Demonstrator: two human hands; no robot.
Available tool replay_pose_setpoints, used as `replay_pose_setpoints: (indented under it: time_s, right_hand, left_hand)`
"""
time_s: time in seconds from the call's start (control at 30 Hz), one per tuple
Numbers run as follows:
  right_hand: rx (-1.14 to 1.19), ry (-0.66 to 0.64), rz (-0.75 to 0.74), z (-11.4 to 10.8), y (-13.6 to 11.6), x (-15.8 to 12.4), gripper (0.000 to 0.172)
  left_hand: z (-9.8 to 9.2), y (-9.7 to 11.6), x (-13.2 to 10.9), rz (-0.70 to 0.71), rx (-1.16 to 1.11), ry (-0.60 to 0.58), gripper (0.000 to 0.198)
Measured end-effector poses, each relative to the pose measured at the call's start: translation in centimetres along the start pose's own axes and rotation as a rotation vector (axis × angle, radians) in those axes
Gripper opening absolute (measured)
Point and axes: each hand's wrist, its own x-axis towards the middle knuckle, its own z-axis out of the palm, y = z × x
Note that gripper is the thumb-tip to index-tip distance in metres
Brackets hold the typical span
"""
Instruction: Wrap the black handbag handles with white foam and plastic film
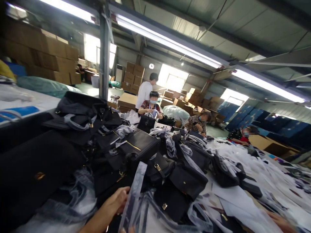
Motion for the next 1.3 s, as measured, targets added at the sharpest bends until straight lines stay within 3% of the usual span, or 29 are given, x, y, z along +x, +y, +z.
replay_pose_setpoints:
  time_s: [0.1,0.17,0.33,0.47,0.53,0.67,0.83,1.07,1.2,1.3]
  right_hand:
    - [0.058,0.01,0.043,0.0,-1.7,0.9,0.059]
    - [0.093,0.037,0.041,1.0,-2.0,-0.1,0.05]
    - [0.138,0.051,-0.015,5.7,0.2,-6.4,0.035]
    - [0.177,0.062,0.023,8.7,0.8,-11.0,0.04]
    - [0.183,0.043,0.033,9.3,0.3,-12.4,0.042]
    - [0.188,-0.126,-0.051,10.0,0.3,-13.5,0.034]
    - [0.121,-0.202,-0.1,10.4,4.0,-13.9,0.03]
    - [-0.026,-0.181,-0.14,11.5,8.5,-12.4,0.032]
    - [-0.093,-0.089,-0.09,13.1,10.4,-11.4,0.034]
    - [-0.151,-0.052,-0.052,13.8,11.9,-11.0,0.037]
  left_hand:
    - [2.8,2.2,-0.1,-0.072,-0.186,-0.094,0.068]
    - [4.3,2.6,-1.1,-0.056,-0.219,-0.076,0.06]
    - [5.8,1.8,-4.7,0.023,-0.209,0.033,0.049]
    - [6.3,3.3,-7.0,0.039,-0.13,0.033,0.038]
    - [6.5,5.0,-7.4,0.1,-0.066,0.014,0.031]
    - [6.5,9.3,-6.6,0.311,-0.056,-0.062,0.025]
    - [6.8,16.4,-6.4,0.513,-0.121,-0.058,0.023]
    - [7.6,24.6,-8.8,0.724,-0.064,-0.093,0.033]
    - [8.3,27.6,-11.4,0.846,-0.059,-0.35,0.035]
    - [8.2,27.9,-12.6,0.654,-0.023,-0.507,0.034]
